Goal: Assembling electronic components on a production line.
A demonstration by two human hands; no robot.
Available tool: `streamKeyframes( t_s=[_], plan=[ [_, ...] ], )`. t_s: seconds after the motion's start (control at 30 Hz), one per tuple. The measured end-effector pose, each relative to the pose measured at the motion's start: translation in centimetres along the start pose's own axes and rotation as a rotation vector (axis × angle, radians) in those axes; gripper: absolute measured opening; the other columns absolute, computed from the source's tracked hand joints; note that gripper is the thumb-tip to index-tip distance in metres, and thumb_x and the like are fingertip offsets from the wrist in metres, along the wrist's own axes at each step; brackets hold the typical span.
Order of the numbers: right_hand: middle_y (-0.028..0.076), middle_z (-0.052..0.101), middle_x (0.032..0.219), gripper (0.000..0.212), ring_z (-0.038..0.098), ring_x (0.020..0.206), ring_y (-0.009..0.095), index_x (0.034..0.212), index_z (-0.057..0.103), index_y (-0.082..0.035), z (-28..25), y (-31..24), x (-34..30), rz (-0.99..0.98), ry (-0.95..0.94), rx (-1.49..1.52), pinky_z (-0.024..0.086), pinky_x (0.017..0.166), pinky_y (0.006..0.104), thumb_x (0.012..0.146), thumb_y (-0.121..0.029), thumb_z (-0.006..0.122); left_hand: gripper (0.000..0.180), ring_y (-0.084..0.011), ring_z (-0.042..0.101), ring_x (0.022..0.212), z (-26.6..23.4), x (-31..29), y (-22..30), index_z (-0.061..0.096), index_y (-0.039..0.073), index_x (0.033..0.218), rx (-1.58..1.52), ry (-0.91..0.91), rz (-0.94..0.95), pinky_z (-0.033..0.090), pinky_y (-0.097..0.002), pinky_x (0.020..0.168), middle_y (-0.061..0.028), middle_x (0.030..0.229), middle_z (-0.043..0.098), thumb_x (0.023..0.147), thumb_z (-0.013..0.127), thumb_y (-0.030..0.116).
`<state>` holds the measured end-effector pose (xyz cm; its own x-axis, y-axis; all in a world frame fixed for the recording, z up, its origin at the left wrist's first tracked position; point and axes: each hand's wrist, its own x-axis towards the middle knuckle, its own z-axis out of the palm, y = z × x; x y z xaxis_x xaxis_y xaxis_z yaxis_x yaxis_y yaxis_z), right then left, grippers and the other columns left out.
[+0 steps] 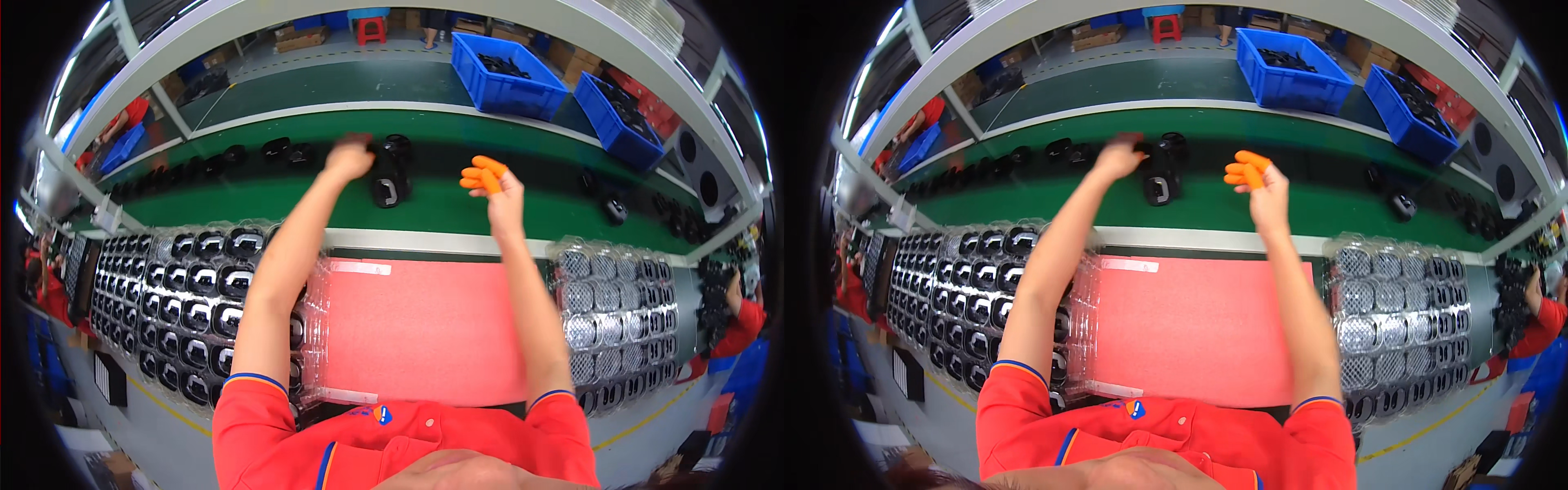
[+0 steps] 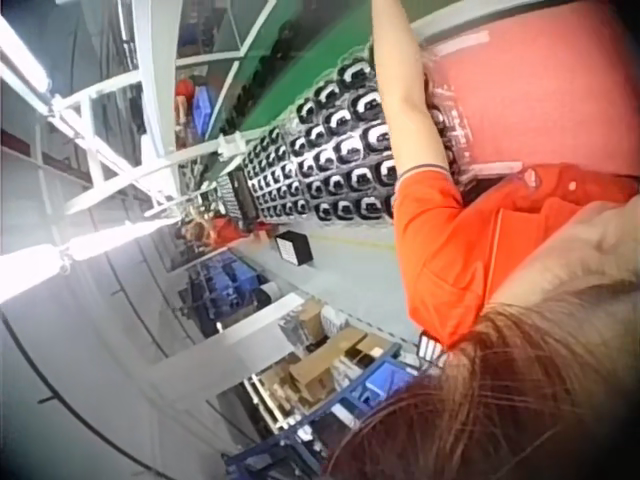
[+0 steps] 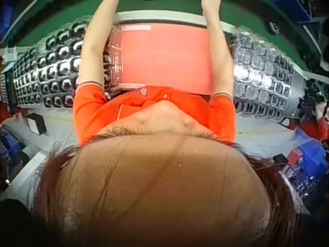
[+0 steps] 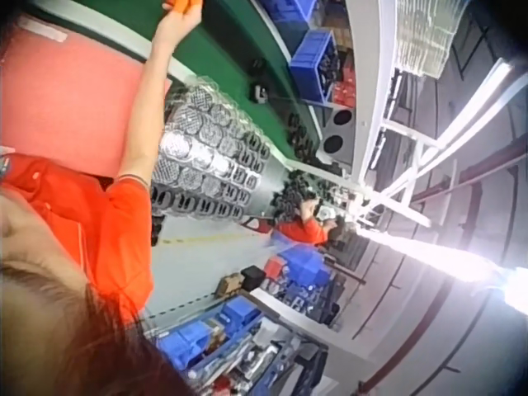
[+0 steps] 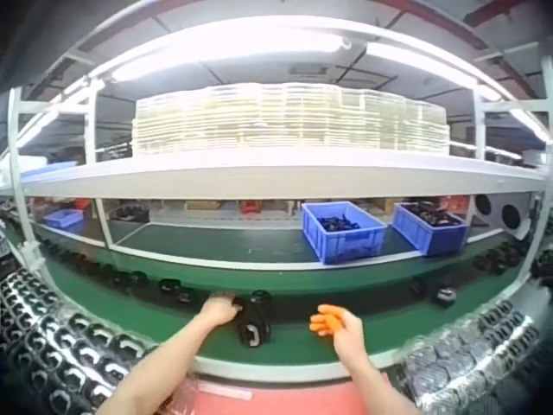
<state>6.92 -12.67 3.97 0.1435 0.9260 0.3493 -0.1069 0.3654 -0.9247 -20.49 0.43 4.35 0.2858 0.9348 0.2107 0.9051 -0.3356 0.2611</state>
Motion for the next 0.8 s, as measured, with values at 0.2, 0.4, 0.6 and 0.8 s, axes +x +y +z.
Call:
streamKeyframes(
  t_s=[0.2,0.4,0.6,0.8],
  plan=[
    [0.009,0.064,0.102,0.028,0.061,0.088,0.013,0.116,0.056,-0.001,-11.9,-9.0,-0.5,0.037,-0.049,-0.498,0.046,0.073,0.0240,0.093,-0.015,0.048,0.078,-0.0327,0.026,0.133,1.4,2.7,-4.9,0.030,0.005,0.138,0.250,-0.108,0.200,0.025,-0.0384,0.109,-0.0187,0.143,0.028,0.073,0.066,0.028],
    [0.016,0.063,0.106,0.037,0.062,0.094,0.025,0.121,0.051,-0.003,-23.7,-16.4,-11.7,0.312,-0.241,-1.132,0.046,0.084,0.0330,0.086,-0.009,0.055,0.086,-0.0352,0.023,0.134,4.9,3.6,-7.5,0.020,0.006,0.141,0.197,-0.250,0.143,0.024,-0.0402,0.110,-0.0185,0.144,0.026,0.073,0.068,0.025],
    [0.019,0.043,0.132,0.085,0.042,0.121,0.035,0.133,0.038,-0.012,-28.7,-20.7,-24.6,0.874,-0.242,-1.783,0.039,0.099,0.0404,0.057,-0.003,0.074,0.087,-0.0374,0.040,0.123,3.5,3.3,-6.4,0.024,0.005,0.140,0.170,-0.202,0.150,0.038,-0.0394,0.100,-0.0190,0.136,0.039,0.069,0.071,0.020],
    [0.019,0.029,0.142,0.084,0.024,0.132,0.040,0.132,0.040,-0.014,-23.5,-19.8,-30.3,0.558,-0.159,-1.652,0.031,0.105,0.0421,0.055,0.006,0.066,0.065,-0.0354,0.056,0.101,0.8,3.3,-4.0,0.045,0.003,0.122,-0.190,0.164,0.027,0.048,-0.0410,0.084,-0.0228,0.110,0.054,0.069,0.069,0.031]
  ],
)
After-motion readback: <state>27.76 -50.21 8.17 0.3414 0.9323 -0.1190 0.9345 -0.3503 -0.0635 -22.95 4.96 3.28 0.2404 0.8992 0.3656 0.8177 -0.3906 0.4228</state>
